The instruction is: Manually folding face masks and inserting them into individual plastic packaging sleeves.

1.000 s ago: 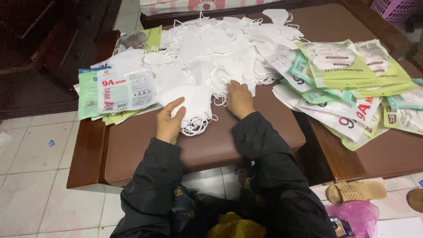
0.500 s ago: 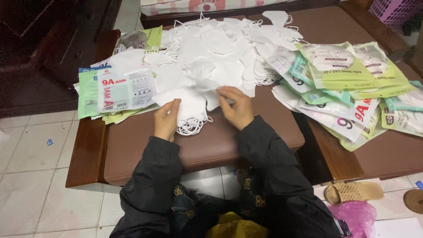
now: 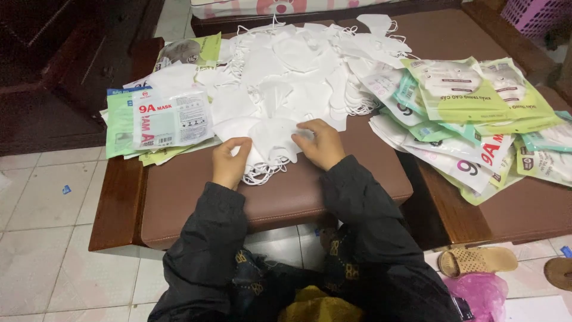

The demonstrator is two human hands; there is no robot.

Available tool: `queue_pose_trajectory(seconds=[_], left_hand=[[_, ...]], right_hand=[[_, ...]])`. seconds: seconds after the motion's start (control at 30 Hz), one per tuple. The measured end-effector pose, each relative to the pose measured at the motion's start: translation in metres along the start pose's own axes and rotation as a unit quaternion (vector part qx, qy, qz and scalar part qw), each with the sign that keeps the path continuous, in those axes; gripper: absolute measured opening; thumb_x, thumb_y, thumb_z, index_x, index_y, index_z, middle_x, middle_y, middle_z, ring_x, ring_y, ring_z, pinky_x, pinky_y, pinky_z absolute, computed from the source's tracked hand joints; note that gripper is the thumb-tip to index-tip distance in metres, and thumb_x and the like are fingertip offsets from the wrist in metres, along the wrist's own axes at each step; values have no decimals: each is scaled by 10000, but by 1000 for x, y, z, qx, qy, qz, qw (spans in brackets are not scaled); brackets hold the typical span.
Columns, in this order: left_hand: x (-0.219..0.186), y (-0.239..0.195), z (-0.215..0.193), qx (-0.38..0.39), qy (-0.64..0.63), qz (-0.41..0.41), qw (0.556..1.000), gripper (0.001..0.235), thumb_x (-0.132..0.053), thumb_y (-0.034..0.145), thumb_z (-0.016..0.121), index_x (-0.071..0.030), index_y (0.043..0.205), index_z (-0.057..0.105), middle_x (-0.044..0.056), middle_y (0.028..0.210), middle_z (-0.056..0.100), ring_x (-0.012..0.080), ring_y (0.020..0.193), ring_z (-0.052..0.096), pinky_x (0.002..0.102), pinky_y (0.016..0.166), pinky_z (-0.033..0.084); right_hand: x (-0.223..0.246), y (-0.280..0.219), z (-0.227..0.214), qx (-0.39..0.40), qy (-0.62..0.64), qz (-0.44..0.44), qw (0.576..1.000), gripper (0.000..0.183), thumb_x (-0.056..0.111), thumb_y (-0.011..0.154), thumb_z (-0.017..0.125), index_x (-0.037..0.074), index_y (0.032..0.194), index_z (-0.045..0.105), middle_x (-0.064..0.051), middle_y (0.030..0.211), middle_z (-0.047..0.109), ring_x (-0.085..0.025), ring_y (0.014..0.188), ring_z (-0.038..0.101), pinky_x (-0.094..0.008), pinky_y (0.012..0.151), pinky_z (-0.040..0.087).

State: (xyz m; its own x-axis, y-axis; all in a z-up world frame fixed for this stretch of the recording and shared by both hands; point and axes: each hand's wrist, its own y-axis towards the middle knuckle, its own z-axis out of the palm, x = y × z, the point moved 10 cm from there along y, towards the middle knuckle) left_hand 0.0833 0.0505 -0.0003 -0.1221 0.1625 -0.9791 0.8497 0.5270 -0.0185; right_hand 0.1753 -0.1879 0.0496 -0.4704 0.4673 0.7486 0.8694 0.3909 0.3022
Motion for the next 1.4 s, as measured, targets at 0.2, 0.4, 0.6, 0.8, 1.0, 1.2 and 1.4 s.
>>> queue_pose_trajectory(seconds=[0.2,0.4,0.6,0.8,1.0,1.2,1.4], left_hand=[[-14,-2,9,9,65,123,990,143,-172,944,739,-113,1063,791,152,1026,688,297,1140,628,436,1012,470],[-20,-9,4,-25,118,169,978,137,-176,947,723,-139,1064,783,130,945,666,318,1035,666,425,928,513],[-61,-40,-29,-229,158,363,889,147,-198,1010,726,-63,1024,783,156,789,631,361,859,699,374,736,559],[-76,-56,-34,-247,89,415,871,162,-196,1017,705,-91,971,819,135,791,662,334,850,708,360,740,555],[-37,-19,-28,-123,-19,233,964,542,-496,1092,510,-53,973,799,192,895,750,295,943,713,400,868,527],[-25,-20,2,8,-47,41,998,276,-334,906,822,-84,1019,794,90,801,746,112,762,655,316,696,576],[-46,-29,-15,-67,-14,97,993,227,-190,970,737,-20,1121,741,173,985,749,168,993,660,393,845,561]], right_hand=[[-21,9,23,82,22,59,995,932,368,868,824,36,1584,330,-300,1483,472,-442,1413,454,-536,1189,383],[-77,32,38,7,92,87,992,156,240,894,794,179,1037,794,-50,955,736,-192,847,706,-311,735,593],[-38,15,-27,-156,198,-10,968,67,126,1031,592,113,1094,612,-85,955,658,-151,633,672,-289,527,560],[-35,22,7,-15,395,-35,918,97,166,1053,578,120,1133,551,5,732,598,-69,398,530,-175,360,430],[-19,11,47,115,394,6,912,112,142,1000,653,115,1095,601,-21,720,653,-57,401,528,-186,354,408],[-25,13,45,91,293,49,950,99,100,964,681,79,1057,654,-58,817,711,-54,483,578,-184,387,456],[-12,5,-10,22,-61,73,995,496,299,944,751,28,1333,604,-218,1246,631,-380,1090,700,-463,858,621]])
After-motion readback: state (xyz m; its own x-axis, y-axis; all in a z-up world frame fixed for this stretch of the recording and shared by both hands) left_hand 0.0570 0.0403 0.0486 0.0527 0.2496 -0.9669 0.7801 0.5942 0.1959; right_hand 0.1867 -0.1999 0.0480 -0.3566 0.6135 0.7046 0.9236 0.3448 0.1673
